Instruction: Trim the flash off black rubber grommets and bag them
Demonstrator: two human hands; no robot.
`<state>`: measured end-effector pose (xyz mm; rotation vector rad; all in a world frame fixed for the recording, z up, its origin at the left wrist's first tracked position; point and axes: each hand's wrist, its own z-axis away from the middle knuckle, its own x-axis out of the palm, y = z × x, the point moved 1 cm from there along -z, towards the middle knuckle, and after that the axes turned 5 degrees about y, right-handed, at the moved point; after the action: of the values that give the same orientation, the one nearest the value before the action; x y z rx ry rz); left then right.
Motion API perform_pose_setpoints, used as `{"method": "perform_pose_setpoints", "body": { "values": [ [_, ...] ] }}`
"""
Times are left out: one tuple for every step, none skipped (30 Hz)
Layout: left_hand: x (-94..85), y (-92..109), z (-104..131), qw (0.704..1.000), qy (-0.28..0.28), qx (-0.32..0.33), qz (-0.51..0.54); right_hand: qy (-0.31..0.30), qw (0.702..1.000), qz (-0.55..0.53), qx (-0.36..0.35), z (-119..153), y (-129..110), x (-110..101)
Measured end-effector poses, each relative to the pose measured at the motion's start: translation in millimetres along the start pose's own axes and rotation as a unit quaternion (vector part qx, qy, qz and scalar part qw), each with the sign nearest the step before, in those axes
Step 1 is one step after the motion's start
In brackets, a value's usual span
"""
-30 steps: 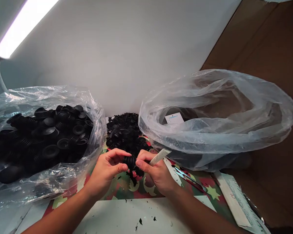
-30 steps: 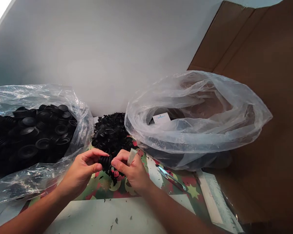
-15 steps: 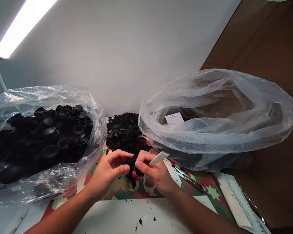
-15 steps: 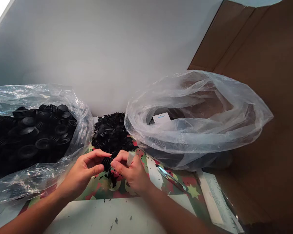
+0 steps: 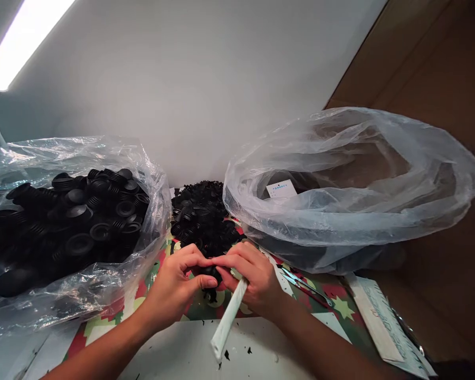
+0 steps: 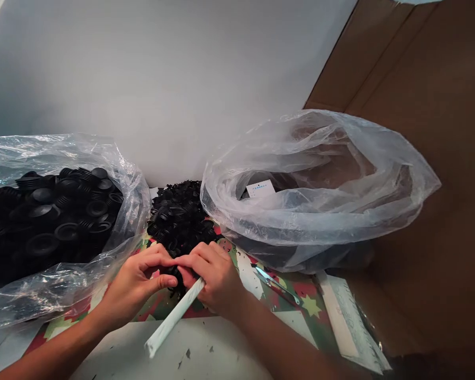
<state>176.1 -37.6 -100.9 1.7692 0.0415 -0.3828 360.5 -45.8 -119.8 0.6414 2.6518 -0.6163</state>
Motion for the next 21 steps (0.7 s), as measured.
{"method": "perform_pose_setpoints", "body": {
  "values": [
    [0.3, 0, 0, 1.000, -0.008, 0.001, -0.003, -0.007, 1.000, 0.012, -0.027, 0, 0, 0],
    [0.3, -1, 0, 1.000, -0.013, 0.001, -0.006, -0.014, 0.999, 0.022, -0.047, 0, 1, -1],
    [0.3, -1, -1, 1.000, -0.018, 0.001, -0.009, -0.021, 0.997, 0.030, -0.062, 1, 1, -1],
    [0.3, -2, -1, 1.000, -0.023, 0.000, -0.013, -0.028, 0.996, 0.036, -0.072, 1, 2, -1],
    [0.2, -3, -1, 0.999, -0.028, -0.003, -0.017, -0.036, 0.995, 0.041, -0.081, 1, 2, -1],
    [0.2, -3, -1, 0.999, -0.033, -0.006, -0.021, -0.045, 0.994, 0.046, -0.090, 0, 2, -2],
    [0.3, -3, -1, 0.999, -0.037, -0.009, -0.024, -0.051, 0.992, 0.052, -0.099, 0, 1, -2],
    [0.5, -3, -1, 0.999, -0.040, -0.012, -0.027, -0.058, 0.991, 0.060, -0.108, 0, 1, -3],
    [0.7, -3, 0, 0.999, -0.043, -0.016, -0.029, -0.066, 0.989, 0.070, -0.117, -1, 0, -3],
    [0.9, -2, 0, 0.998, -0.044, -0.019, -0.031, -0.074, 0.986, 0.080, -0.125, -1, -1, -3],
    [1.1, -1, -1, 0.998, -0.047, -0.024, -0.032, -0.080, 0.984, 0.090, -0.131, 0, -1, -2],
    [1.2, 0, -1, 0.998, -0.050, -0.029, -0.033, -0.082, 0.983, 0.098, -0.133, 0, -2, -1],
    [1.2, 0, -1, 0.997, -0.056, -0.035, -0.033, -0.076, 0.983, 0.102, -0.130, 1, -2, 0],
    [1.0, 1, -1, 0.997, -0.061, -0.040, -0.031, -0.063, 0.985, 0.099, -0.122, 1, -1, 1],
    [0.8, 1, -1, 0.996, -0.066, -0.044, -0.030, -0.047, 0.989, 0.091, -0.107, 2, 0, 2],
    [0.4, 0, -2, 0.996, -0.070, -0.047, -0.027, -0.032, 0.993, 0.077, -0.082, 2, 1, 2],
    [-0.1, 0, -2, 0.996, -0.071, -0.048, -0.022, -0.016, 0.997, 0.057, -0.049, 2, 3, 2],
    [-0.6, -1, -2, 0.996, -0.072, -0.047, -0.016, -0.004, 0.999, 0.034, -0.005, 1, 6, 1],
    [-1.2, -3, -3, 0.996, -0.073, -0.044, -0.005, 0.005, 0.999, 0.009, 0.050, 0, 9, 0],
    [-1.8, -4, -3, 0.996, -0.073, -0.041, 0.010, 0.010, 0.993, -0.021, 0.115, 0, 12, -2],
    [-2.6, -5, -3, 0.996, -0.075, -0.039, 0.028, 0.018, 0.981, -0.057, 0.184, -1, 16, -3]
  ]
}}
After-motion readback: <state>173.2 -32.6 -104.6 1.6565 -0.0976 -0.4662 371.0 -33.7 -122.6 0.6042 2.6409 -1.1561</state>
